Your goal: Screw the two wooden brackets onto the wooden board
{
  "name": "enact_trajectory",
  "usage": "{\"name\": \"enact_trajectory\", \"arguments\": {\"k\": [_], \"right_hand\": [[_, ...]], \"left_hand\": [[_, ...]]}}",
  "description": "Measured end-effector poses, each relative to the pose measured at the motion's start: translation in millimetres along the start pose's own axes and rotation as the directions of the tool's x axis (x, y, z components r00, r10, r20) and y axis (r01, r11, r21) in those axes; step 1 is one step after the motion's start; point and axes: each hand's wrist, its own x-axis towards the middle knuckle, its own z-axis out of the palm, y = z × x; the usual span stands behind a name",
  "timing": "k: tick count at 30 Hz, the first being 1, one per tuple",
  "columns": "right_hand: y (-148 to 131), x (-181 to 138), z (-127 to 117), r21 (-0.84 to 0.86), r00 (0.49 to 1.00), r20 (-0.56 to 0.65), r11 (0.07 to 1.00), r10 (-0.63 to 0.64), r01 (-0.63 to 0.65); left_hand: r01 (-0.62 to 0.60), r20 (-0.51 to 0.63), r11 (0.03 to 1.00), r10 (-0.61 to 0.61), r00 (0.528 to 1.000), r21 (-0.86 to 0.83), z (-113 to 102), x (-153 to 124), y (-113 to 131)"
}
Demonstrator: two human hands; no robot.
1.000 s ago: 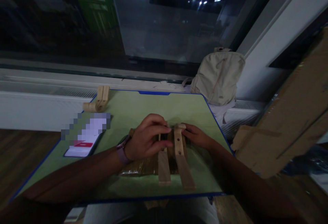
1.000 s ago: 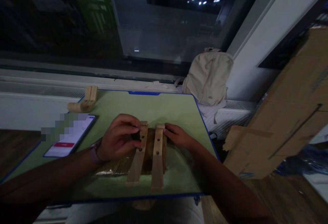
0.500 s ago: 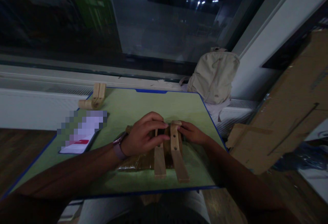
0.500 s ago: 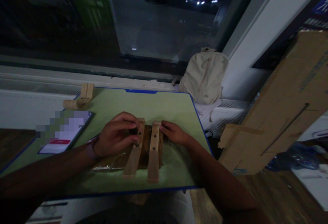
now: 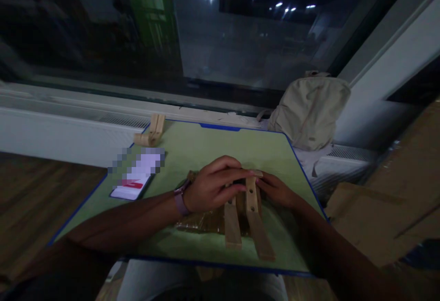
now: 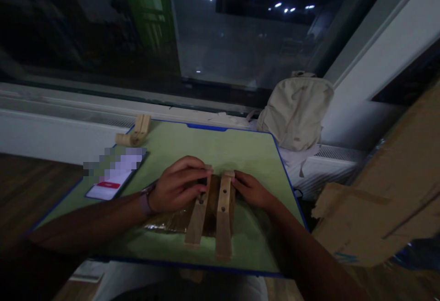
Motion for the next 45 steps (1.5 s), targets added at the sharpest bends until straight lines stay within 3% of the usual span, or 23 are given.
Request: {"name": "enact_trajectory", "arguments": {"k": [7,11,15,24,29,34,38,42,45], "right_hand": [[0,-2,-1,0.023,1.000,-0.009,0.999,0.029,-0.029],[1,-2,-1,0.016,0.999,-0.018,0.999,0.048,-0.047],[1,-1,-1,0.015,0.999,-0.020,0.999,0.032,-0.032],[-4,0,0,0.034,0.999,-0.016,0.999,0.033,-0.032],[-5,0,1,0.047,0.998,-0.035,0.997,0.056,-0.054],[-4,1,0,0.043,0.999,-0.014,0.998,0.044,-0.044],[-1,0,0,0.027,0.999,-0.003,0.999,0.041,-0.041],[4,-1,-1,0.022,0.998,-0.025,0.998,0.057,-0.056],[2,-2,-2,0.032,0.999,-0.010,0.998,0.049,-0.049]], "left_hand": [[0.052,-0.013,0.976,-0.056,0.998,-0.212,7,-7,-2],[-0.036,-0.059,0.991,0.028,0.998,-0.129,4,-3,-3],[-0.016,-0.083,0.999,0.012,0.996,-0.040,1,0,0],[0.045,0.066,0.985,-0.035,0.997,-0.164,-9,9,0],[0.049,0.046,0.994,-0.045,0.998,-0.099,-19,20,0],[0.100,0.179,0.993,-0.087,0.980,-0.069,-28,25,8],[0.171,0.320,0.983,-0.139,0.937,-0.074,-39,29,16],[0.169,0.414,0.973,-0.091,0.906,-0.157,-47,34,20],[0.129,0.386,0.970,-0.040,0.922,-0.208,-43,34,20]]}}
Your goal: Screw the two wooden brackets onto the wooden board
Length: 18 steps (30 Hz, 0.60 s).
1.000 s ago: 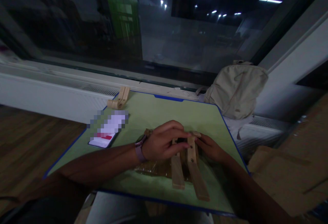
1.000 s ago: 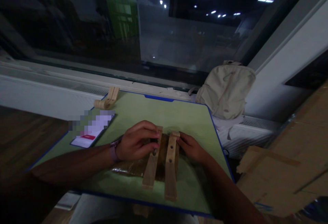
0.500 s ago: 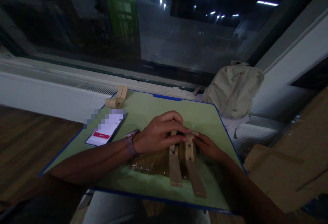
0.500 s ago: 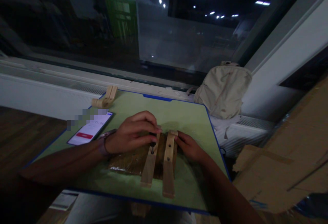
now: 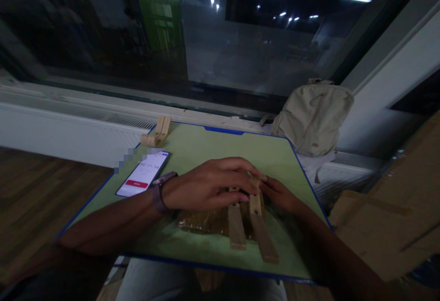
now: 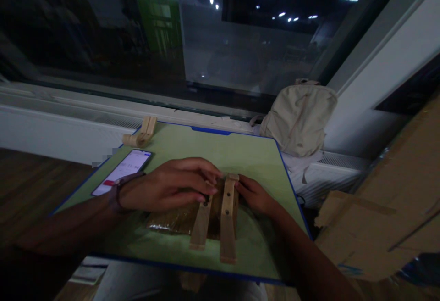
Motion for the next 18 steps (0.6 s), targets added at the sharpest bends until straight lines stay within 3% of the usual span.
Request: {"name": "enact_trajectory", "arguments": {"k": [7,14,18], "right_hand": [[-8,0,1,0.015,0.999,0.029,1.000,0.015,-0.015],[-4,1,4,0.000,1.000,0.005,1.000,0.003,-0.003],[-6,1,3,-0.030,0.999,0.024,0.999,-0.025,0.026]], "left_hand": [[0.042,-0.253,0.999,-0.042,0.967,-0.005,25,-3,-5],[0.109,-0.305,0.975,-0.165,0.938,-0.195,39,-8,-10],[0.039,-0.326,0.992,-0.077,0.942,-0.122,42,-9,-18]]}}
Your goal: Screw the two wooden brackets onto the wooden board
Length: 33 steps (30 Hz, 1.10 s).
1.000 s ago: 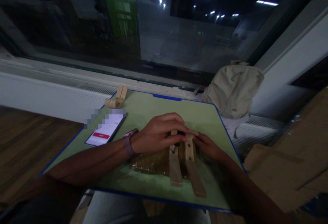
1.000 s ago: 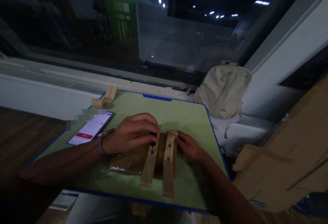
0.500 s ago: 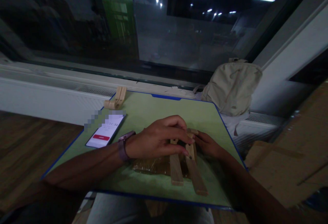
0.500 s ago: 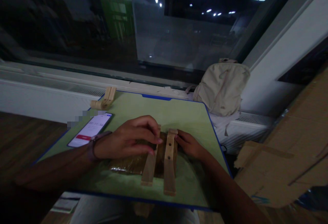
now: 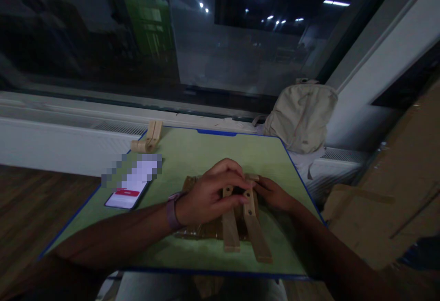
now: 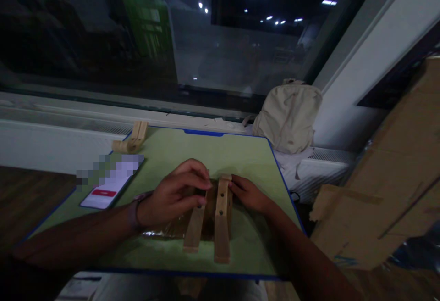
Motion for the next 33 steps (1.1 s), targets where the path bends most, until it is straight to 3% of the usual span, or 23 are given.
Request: {"name": "enact_trajectory", "arguments": {"k": [3,6,8,14,18,21,24,30,33], "right_hand": [[0,0,1,-0.028,1.000,-0.023,0.999,-0.016,0.015],[1,1,2,-0.053,0.999,-0.021,0.998,-0.032,0.031],[3,2,3,-0.067,1.000,-0.015,0.998,-0.023,0.022],[5,2,3,-0.085,1.000,-0.009,0.996,-0.024,0.023],[6,2,3,-0.086,0.999,-0.020,0.996,-0.032,0.030],[10,2,4,-0.059,0.999,-0.016,0.998,-0.037,0.036],[12,3,4,-0.040,1.000,-0.019,0.999,-0.021,0.020],[2,2,3,-0.059,1.000,-0.015,0.998,-0.001,0.000],[-3,2,4,-0.061,1.000,-0.017,0.998,-0.005,0.004]], "left_hand": [[0.017,0.023,1.000,-0.017,1.000,0.001,2,-3,-6],[0.120,-0.067,0.981,-0.131,0.989,-0.153,7,-10,-10],[0.148,-0.044,0.965,-0.161,0.986,-0.216,10,-16,-12],[0.050,-0.033,0.987,-0.055,0.998,-0.156,10,-22,-18],[-0.049,-0.078,0.999,0.050,0.996,0.008,6,-16,-18],[-0.035,-0.063,0.993,0.042,0.997,0.111,6,-18,-16],[-0.014,-0.058,0.992,0.022,0.998,0.125,8,-25,-17],[-0.158,0.020,0.985,0.157,0.987,0.076,7,-23,-15],[-0.173,-0.018,0.979,0.176,0.984,0.103,7,-17,-13]]}}
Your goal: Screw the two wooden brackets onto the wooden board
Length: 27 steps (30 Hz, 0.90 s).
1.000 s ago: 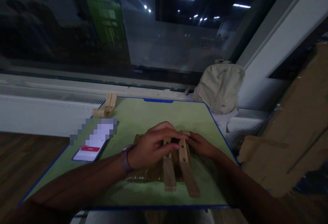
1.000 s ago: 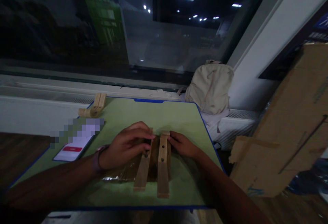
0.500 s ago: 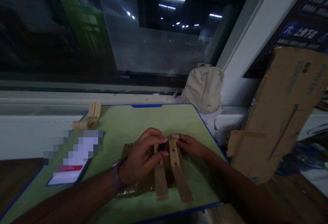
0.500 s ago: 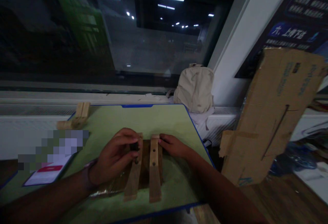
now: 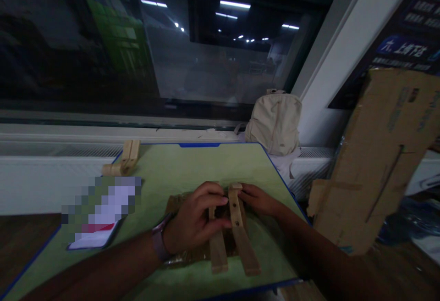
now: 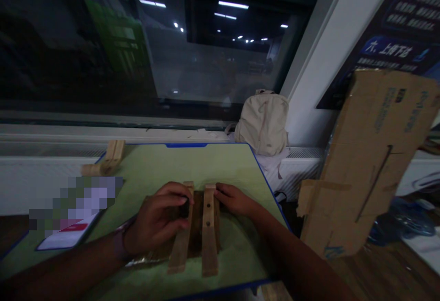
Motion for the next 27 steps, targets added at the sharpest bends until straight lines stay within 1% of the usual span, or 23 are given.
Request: {"name": "enact_trajectory", "arguments": {"k": [2,4,8,10,13,15,18,22,25,27], "right_hand": [[0,0,0,-0.005,1.000,-0.002,1.000,-0.001,0.001],[4,0,0,-0.018,1.000,-0.009,1.000,0.003,-0.003],[11,0,0,-0.039,1.000,-0.008,0.999,-0.011,0.011],[12,0,0,-0.044,1.000,-0.009,0.999,-0.025,0.025],[9,0,0,-0.057,1.000,-0.026,0.998,-0.009,0.008],[6,-1,0,-0.052,1.000,-0.027,0.999,0.004,-0.005],[4,-2,-1,-0.009,1.000,-0.011,1.000,-0.006,0.006],[7,-2,-3,0.016,1.000,0.003,1.000,-0.006,0.006],[8,-2,-4,0.019,1.000,-0.003,1.000,0.002,-0.002],[7,-2,-4,0.028,1.000,0.006,1.000,0.005,-0.005]], "left_hand": [[-0.003,-0.038,0.998,0.005,0.999,0.063,1,1,0],[0.009,-0.052,0.997,-0.005,0.999,0.082,2,-1,1],[0.069,-0.045,0.997,-0.068,0.997,0.017,4,-8,1],[0.079,-0.035,0.997,-0.079,0.996,-0.004,3,-9,1],[0.025,0.015,1.000,-0.025,1.000,0.000,1,-5,1],[-0.014,0.021,0.999,0.013,1.000,0.036,0,-2,1],[0.010,-0.004,0.991,-0.010,1.000,0.131,1,1,3],[0.040,-0.008,0.994,-0.039,0.999,0.106,3,1,3],[-0.004,0.033,0.997,0.002,0.999,0.077,3,3,3],[-0.043,0.048,0.994,0.039,0.998,0.101,2,4,3]]}}
